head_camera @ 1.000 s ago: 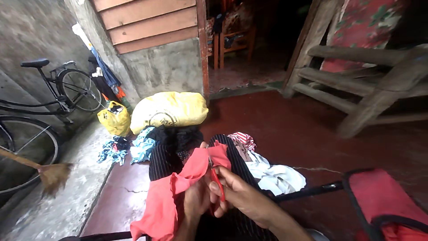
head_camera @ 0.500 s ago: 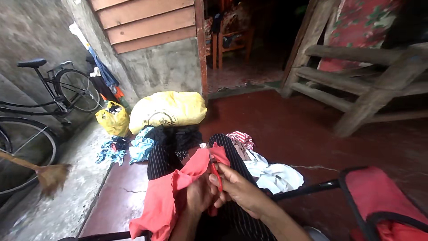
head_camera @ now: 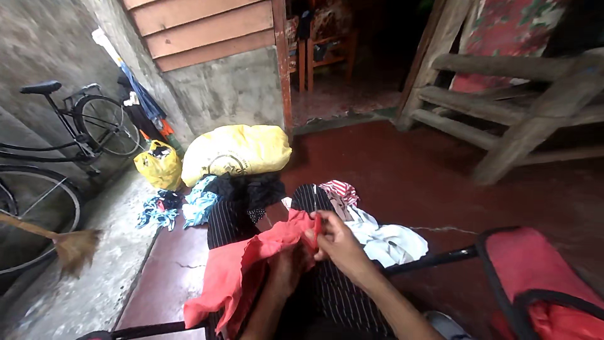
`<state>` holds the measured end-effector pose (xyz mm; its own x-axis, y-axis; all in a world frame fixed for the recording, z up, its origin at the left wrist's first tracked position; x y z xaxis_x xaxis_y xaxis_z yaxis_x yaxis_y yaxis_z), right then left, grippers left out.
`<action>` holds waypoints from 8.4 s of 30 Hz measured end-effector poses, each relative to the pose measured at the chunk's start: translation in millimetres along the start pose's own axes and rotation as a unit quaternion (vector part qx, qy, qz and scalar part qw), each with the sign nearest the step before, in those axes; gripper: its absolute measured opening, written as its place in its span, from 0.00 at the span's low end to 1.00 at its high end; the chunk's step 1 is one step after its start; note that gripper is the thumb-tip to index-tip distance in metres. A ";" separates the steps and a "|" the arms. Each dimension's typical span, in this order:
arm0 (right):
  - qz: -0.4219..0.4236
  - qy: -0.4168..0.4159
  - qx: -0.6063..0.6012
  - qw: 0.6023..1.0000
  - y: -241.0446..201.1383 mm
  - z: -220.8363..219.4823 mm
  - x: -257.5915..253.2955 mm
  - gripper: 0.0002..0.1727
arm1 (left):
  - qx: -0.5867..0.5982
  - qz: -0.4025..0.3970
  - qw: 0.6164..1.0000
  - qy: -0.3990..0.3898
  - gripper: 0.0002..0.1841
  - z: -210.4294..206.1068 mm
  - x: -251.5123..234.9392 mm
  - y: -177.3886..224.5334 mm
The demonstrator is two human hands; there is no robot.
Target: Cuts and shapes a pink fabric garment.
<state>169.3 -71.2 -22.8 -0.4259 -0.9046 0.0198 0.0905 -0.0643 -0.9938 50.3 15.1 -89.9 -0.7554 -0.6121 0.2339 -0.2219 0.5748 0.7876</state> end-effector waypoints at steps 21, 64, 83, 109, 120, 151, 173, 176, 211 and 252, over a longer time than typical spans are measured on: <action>0.071 0.049 -0.005 0.996 -66.0 29.8 -59.3 0.38 | -0.298 -0.218 0.927 -0.065 0.28 -81.4 15.9 96.7; 0.398 0.210 0.129 0.884 -419.8 87.0 -170.6 0.30 | -0.444 -0.112 0.889 -0.025 0.47 39.8 -87.1 107.8; 0.331 0.286 0.290 0.851 -407.5 151.5 -182.5 0.37 | -0.539 -0.246 0.792 0.151 0.24 -28.8 -89.4 367.7; 0.314 0.159 0.347 0.869 -413.0 170.6 -187.9 0.34 | -0.695 -0.442 0.517 0.233 0.32 -116.1 8.3 534.4; 0.259 0.049 0.180 0.948 -356.9 195.4 -188.2 0.30 | -0.713 -0.410 0.526 0.217 0.34 -66.8 16.2 540.7; 0.465 0.142 0.241 0.840 -370.3 64.8 -105.1 0.32 | -0.744 -0.377 0.549 -0.052 0.22 -217.7 -26.9 427.7; 0.277 0.093 0.005 0.956 -304.5 88.9 -197.1 0.35 | -0.737 -0.326 0.592 -0.026 0.19 -111.7 -47.3 424.5; 0.316 0.071 0.091 0.942 -327.5 84.2 -199.0 0.34 | -0.698 -0.316 0.643 -0.001 0.19 -100.4 -51.2 424.6; 0.236 0.251 0.115 0.932 -355.9 187.2 -215.6 0.37 | -0.469 -0.317 0.811 0.149 0.35 3.4 -6.3 484.3; 0.246 0.270 0.103 0.925 -359.6 207.9 -206.3 0.38 | -0.754 -0.334 0.544 0.155 0.26 15.1 2.4 496.4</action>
<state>411.8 50.8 353.2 -0.6703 -0.5061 -0.5427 0.5392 0.1702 -0.8248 -71.0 307.1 293.1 -0.6244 -0.6075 -0.4909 0.5511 -0.7881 0.2743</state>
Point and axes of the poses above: each hand's wrist, its own x-axis away from the middle knuckle, its own z-axis out of the back of the hand, y = z × x, the point moved 2 cm from there along -x, towards the middle knuckle, and after that the axes turned 8 degrees about -y, right-handed, at the moved point
